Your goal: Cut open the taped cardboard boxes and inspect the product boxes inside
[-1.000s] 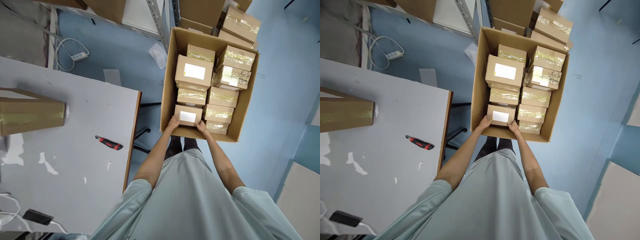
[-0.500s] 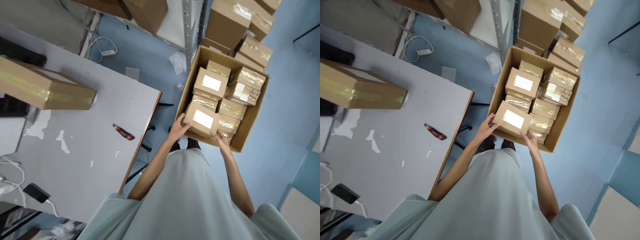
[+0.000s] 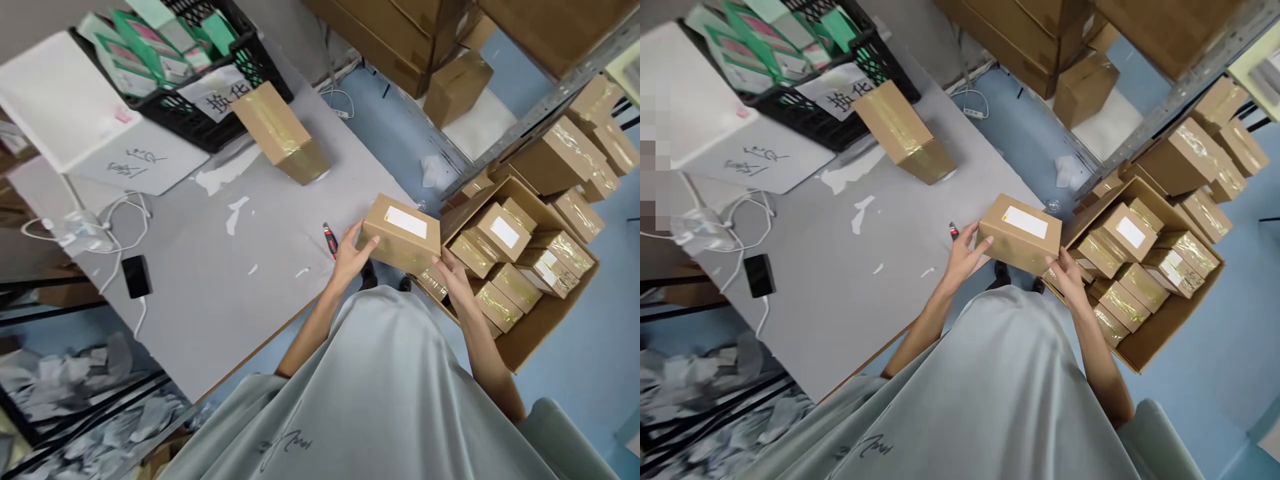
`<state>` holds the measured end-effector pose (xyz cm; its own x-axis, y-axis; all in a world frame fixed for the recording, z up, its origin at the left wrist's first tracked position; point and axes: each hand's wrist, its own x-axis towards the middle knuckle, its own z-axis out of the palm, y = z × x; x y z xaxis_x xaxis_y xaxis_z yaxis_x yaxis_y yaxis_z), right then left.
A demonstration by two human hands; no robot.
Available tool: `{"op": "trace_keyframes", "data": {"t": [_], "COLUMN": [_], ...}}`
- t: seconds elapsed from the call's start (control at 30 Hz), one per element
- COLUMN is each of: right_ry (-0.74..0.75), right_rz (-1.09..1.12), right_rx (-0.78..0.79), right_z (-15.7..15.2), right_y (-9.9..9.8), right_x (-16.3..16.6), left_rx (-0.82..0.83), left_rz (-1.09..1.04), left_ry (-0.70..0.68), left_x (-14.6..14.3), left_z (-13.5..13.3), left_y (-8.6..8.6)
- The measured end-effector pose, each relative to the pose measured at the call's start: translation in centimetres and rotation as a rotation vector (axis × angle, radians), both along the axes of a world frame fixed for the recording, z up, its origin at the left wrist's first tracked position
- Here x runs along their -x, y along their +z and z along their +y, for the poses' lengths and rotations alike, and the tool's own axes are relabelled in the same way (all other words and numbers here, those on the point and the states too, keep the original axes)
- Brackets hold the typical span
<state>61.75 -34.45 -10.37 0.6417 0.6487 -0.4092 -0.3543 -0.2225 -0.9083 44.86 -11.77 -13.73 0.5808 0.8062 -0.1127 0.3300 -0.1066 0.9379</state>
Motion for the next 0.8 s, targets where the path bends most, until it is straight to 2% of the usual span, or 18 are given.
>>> {"op": "trace_keyframes", "data": {"t": [0.13,0.23,0.37,0.5,0.57,0.63,0.7,0.8], "right_ry": [0.148,0.197,0.193,0.255,0.229,0.176,0.106,-0.091], "right_rz": [0.091,0.244,0.513,0.613,0.605,0.585,0.537,0.409], "right_rx": [-0.028,-0.002,0.063,0.077,0.053,0.019,-0.016,-0.009], "right_z": [7.9,12.4,17.3,19.7,18.9,16.5,12.7,5.5], "right_y": [0.9,-0.4,-3.7,-5.6,-5.5,-5.1,-4.8,-5.0], "right_x": [2.6,5.4,9.7,12.4,12.1,10.9,8.8,5.2], "left_rx": [-0.056,-0.122,-0.113,-0.065,-0.118,-0.162,-0.153,-0.077], "left_rz": [0.039,0.12,0.304,0.49,0.503,0.439,0.351,0.242], "left_ry": [0.193,0.263,0.311,0.254,0.215,0.153,0.036,-0.209], "left_x": [4.7,8.0,10.8,10.8,9.5,7.1,4.0,-1.3], "left_z": [6.6,11.3,17.4,20.9,20.8,19.2,16.2,9.9], "left_y": [1.4,1.7,0.4,-1.9,-2.7,-3.3,-3.5,-3.4]}}
